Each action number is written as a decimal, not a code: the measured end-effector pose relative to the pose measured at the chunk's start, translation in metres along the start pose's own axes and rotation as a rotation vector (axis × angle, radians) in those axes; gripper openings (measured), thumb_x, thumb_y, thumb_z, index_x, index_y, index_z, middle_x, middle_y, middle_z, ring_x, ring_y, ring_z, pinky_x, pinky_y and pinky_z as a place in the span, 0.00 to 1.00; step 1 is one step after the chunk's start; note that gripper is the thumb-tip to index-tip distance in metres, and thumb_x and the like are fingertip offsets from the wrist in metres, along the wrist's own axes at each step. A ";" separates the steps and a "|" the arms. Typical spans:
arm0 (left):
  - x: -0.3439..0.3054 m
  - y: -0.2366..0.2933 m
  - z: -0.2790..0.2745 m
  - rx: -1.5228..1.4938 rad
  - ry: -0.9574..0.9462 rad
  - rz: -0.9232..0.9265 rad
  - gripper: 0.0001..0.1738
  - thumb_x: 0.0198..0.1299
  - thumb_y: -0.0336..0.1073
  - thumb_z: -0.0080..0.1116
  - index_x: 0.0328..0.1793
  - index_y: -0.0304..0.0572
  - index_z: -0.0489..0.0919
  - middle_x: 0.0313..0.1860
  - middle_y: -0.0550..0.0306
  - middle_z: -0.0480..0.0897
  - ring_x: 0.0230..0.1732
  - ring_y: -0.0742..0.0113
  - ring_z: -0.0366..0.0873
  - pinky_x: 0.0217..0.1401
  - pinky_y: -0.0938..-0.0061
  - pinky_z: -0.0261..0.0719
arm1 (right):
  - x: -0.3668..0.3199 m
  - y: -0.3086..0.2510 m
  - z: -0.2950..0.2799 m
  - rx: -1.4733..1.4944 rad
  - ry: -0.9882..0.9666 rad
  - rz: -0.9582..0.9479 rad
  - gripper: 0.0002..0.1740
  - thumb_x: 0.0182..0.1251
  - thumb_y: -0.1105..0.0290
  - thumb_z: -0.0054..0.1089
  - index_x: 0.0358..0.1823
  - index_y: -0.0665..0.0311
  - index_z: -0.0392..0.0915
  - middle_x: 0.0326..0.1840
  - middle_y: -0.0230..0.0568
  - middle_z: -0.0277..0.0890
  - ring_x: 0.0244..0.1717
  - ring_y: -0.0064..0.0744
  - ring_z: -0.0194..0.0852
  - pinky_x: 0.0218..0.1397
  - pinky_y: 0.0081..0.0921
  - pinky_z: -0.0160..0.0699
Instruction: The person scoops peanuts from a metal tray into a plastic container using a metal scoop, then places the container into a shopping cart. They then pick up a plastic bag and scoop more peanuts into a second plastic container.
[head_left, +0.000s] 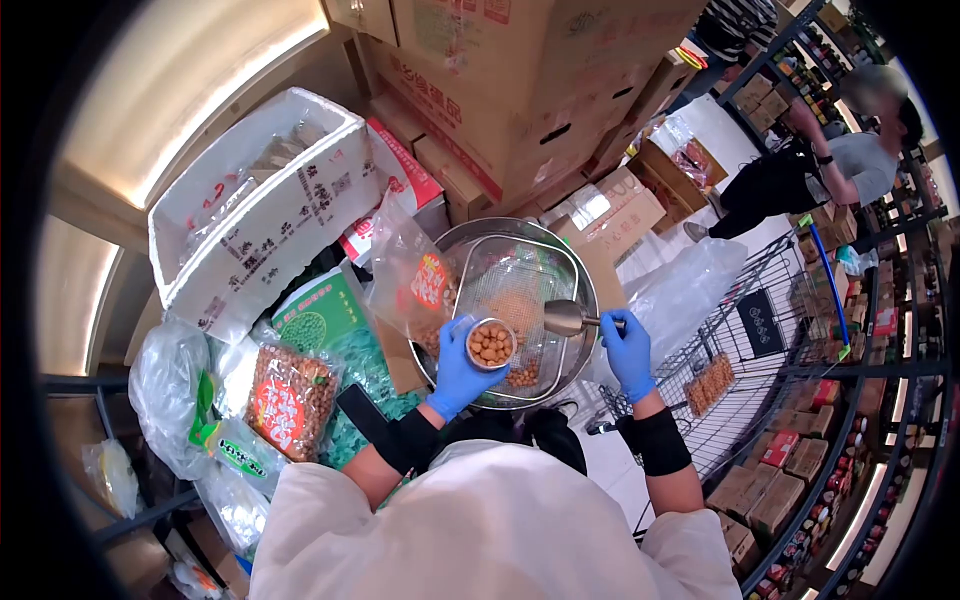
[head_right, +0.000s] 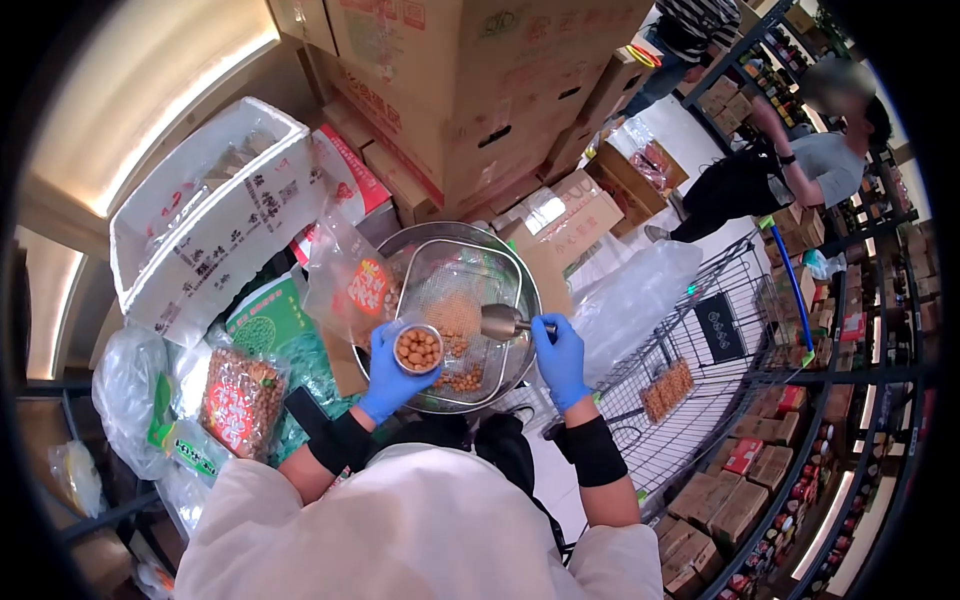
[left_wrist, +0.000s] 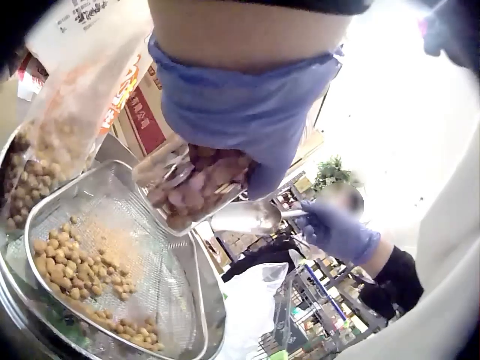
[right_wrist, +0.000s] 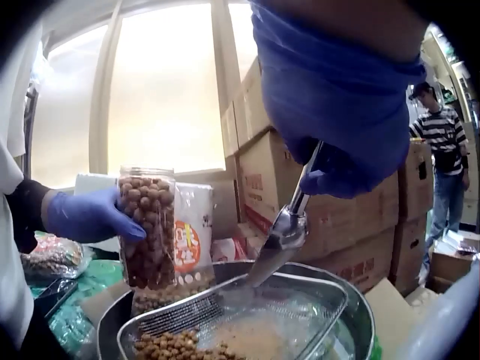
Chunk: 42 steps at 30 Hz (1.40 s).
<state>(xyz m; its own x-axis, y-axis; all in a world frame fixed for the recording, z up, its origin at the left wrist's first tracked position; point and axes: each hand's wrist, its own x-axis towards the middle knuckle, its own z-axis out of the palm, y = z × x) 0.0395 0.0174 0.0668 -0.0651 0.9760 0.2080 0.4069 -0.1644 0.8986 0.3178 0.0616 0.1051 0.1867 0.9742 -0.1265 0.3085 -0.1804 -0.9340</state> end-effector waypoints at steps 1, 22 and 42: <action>0.003 -0.003 -0.002 0.066 -0.008 0.031 0.47 0.33 0.39 0.80 0.62 0.42 0.68 0.57 0.50 0.64 0.63 0.51 0.65 0.67 0.63 0.67 | 0.004 0.019 0.002 -0.086 0.001 0.007 0.13 0.67 0.64 0.61 0.42 0.69 0.79 0.30 0.38 0.81 0.31 0.22 0.77 0.37 0.23 0.76; 0.001 -0.029 -0.015 0.181 0.043 -0.016 0.49 0.33 0.40 0.80 0.64 0.42 0.64 0.58 0.49 0.63 0.61 0.50 0.65 0.66 0.62 0.68 | 0.001 0.080 0.033 -0.935 -0.417 -0.265 0.11 0.65 0.61 0.53 0.35 0.60 0.79 0.35 0.50 0.79 0.39 0.52 0.78 0.41 0.46 0.77; -0.012 -0.044 -0.034 0.164 0.080 -0.094 0.52 0.33 0.34 0.80 0.64 0.39 0.59 0.61 0.51 0.65 0.63 0.58 0.67 0.68 0.65 0.66 | -0.015 0.132 0.020 -0.520 -0.374 0.021 0.17 0.66 0.60 0.57 0.43 0.68 0.82 0.39 0.52 0.82 0.40 0.46 0.83 0.46 0.33 0.79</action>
<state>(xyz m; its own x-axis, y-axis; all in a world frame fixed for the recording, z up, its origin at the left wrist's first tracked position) -0.0084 0.0075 0.0382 -0.1790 0.9704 0.1621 0.5381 -0.0413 0.8418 0.3370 0.0261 -0.0229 -0.1119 0.9342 -0.3387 0.7378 -0.1502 -0.6581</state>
